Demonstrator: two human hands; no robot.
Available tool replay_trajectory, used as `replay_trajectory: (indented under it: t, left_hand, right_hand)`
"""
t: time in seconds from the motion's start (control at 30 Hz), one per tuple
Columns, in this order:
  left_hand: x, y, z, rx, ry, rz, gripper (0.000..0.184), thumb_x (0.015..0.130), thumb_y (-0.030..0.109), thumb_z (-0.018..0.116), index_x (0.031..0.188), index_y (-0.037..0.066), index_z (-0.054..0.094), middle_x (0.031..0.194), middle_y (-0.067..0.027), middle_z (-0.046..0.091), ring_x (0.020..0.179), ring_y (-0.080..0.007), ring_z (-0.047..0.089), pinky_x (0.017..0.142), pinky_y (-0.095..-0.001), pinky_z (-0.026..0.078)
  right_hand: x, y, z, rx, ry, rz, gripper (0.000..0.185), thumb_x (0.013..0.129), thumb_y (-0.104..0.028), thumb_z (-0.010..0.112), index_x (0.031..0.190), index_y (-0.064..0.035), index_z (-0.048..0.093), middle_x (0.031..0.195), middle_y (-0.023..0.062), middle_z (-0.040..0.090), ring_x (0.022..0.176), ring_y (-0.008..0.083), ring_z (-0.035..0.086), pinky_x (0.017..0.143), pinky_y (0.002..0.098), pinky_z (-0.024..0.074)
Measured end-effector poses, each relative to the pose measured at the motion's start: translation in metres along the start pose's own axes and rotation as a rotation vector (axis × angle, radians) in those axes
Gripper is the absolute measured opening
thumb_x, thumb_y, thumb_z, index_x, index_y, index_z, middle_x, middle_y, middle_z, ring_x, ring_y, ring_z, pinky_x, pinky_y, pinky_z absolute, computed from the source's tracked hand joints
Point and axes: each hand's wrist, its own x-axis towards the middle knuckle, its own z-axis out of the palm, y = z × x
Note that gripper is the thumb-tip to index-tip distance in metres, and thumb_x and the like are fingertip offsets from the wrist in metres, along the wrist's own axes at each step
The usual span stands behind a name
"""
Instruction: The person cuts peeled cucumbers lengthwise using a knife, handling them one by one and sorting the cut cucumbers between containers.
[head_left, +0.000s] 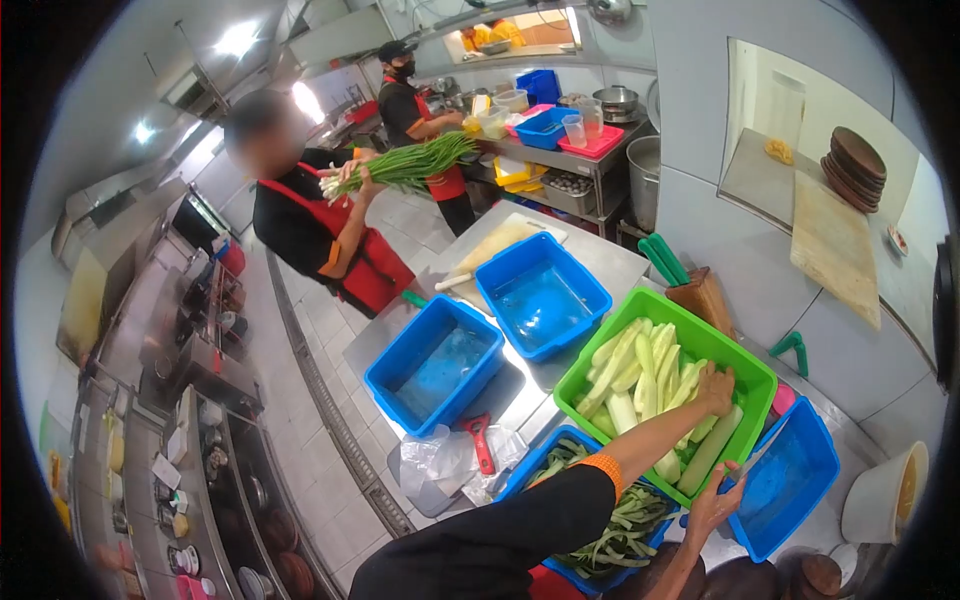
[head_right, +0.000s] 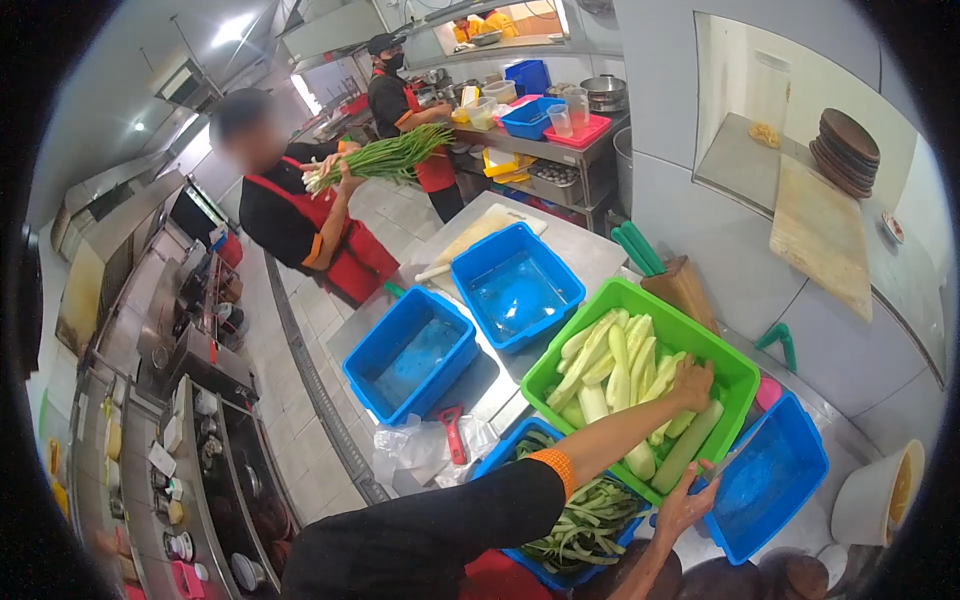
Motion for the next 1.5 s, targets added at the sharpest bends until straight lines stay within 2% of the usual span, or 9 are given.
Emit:
replay_trajectory:
  t: [0.33,0.43,0.5,0.6,0.8,0.93,1.07,1.17,1.5]
  left_hand:
    - [-0.067,-0.019,0.036,-0.615,0.278,0.332,0.066,0.084,0.014,0.066,0.138,0.000,0.032,0.123,-0.0283,0.051,0.113,-0.0461,0.050,0.097,-0.0491,0.041]
    - [-0.083,-0.011,0.005,-0.761,0.424,0.378,0.058,0.089,0.019,0.064,0.136,-0.001,0.037,0.121,-0.0282,0.053,0.110,-0.0433,0.055,0.094,-0.0483,0.044]
    - [-0.109,-0.005,-0.056,-1.049,0.368,0.270,0.059,0.094,0.030,0.063,0.136,-0.003,0.040,0.123,-0.0243,0.056,0.111,-0.0326,0.059,0.094,-0.0434,0.045]
    - [-0.141,-0.017,-0.103,-1.497,0.432,0.071,0.067,0.097,0.043,0.055,0.144,0.001,0.032,0.128,-0.0143,0.055,0.109,-0.0251,0.058,0.095,-0.0370,0.047]
    - [-0.223,-0.076,-0.165,-2.145,0.386,0.135,0.055,0.099,0.051,0.045,0.145,0.024,0.033,0.101,-0.0098,0.058,0.082,-0.0218,0.061,0.068,-0.0385,0.056]
    - [-0.262,-0.106,-0.200,-2.202,0.407,0.289,0.043,0.098,0.053,0.045,0.119,0.017,0.055,0.090,-0.0101,0.061,0.077,-0.0224,0.061,0.061,-0.0336,0.055]
    - [-0.310,-0.099,-0.230,-2.286,0.437,0.322,0.041,0.098,0.051,0.047,0.116,0.016,0.058,0.095,-0.0119,0.059,0.076,-0.0209,0.059,0.059,-0.0318,0.053]
    - [-0.339,-0.090,-0.238,-2.339,0.431,0.407,0.035,0.101,0.044,0.045,0.119,0.016,0.056,0.100,-0.0111,0.056,0.082,-0.0202,0.054,0.065,-0.0313,0.050]
    - [-0.353,-0.057,-0.245,-2.316,0.441,0.430,0.032,0.102,0.040,0.042,0.123,0.017,0.049,0.100,-0.0100,0.052,0.078,-0.0190,0.052,0.062,-0.0309,0.049]
  right_hand:
    - [-0.001,0.003,0.003,0.058,-0.011,0.069,0.029,0.097,-0.019,0.057,0.110,0.0073,0.054,0.110,0.0189,0.057,0.102,0.0297,0.051,0.095,0.0404,0.0379]
    - [-0.003,0.000,-0.003,0.087,0.103,-0.025,0.035,0.101,-0.027,0.051,0.115,0.0047,0.054,0.092,0.0149,0.058,0.079,0.0250,0.056,0.075,0.0358,0.0475]
    - [-0.004,-0.009,-0.014,0.373,-0.091,0.353,0.041,0.104,-0.036,0.042,0.121,0.0005,0.052,0.071,0.0073,0.050,0.049,0.0160,0.046,0.044,0.0299,0.0413]
    - [-0.006,-0.004,-0.004,0.556,0.071,0.332,0.043,0.104,-0.039,0.037,0.125,-0.0032,0.050,0.060,0.0018,0.040,0.036,0.0093,0.031,0.030,0.0277,0.0273]
    - [-0.058,-0.099,-0.019,0.501,-0.299,0.223,0.035,0.105,-0.028,0.034,0.127,-0.0047,0.050,0.062,0.0029,0.044,0.038,0.0107,0.039,0.034,0.0260,0.0316]
    - [-0.102,-0.160,-0.017,0.279,-0.565,-0.058,0.027,0.101,-0.014,0.043,0.123,-0.0026,0.056,0.065,0.0071,0.058,0.049,0.0187,0.057,0.048,0.0315,0.0423]
    - [-0.125,-0.216,-0.035,0.196,-0.695,-0.277,0.028,0.098,-0.012,0.048,0.122,0.0003,0.056,0.100,0.0229,0.066,0.074,0.0352,0.066,0.063,0.0380,0.0518]
    - [-0.142,-0.218,-0.033,0.255,-0.675,-0.423,0.028,0.097,-0.009,0.050,0.121,0.0042,0.055,0.112,0.0247,0.063,0.079,0.0345,0.068,0.066,0.0392,0.0536]
    - [-0.141,-0.216,-0.027,0.286,-0.670,-0.503,0.030,0.092,-0.004,0.053,0.119,0.0065,0.050,0.108,0.0254,0.063,0.081,0.0418,0.065,0.062,0.0454,0.0539]
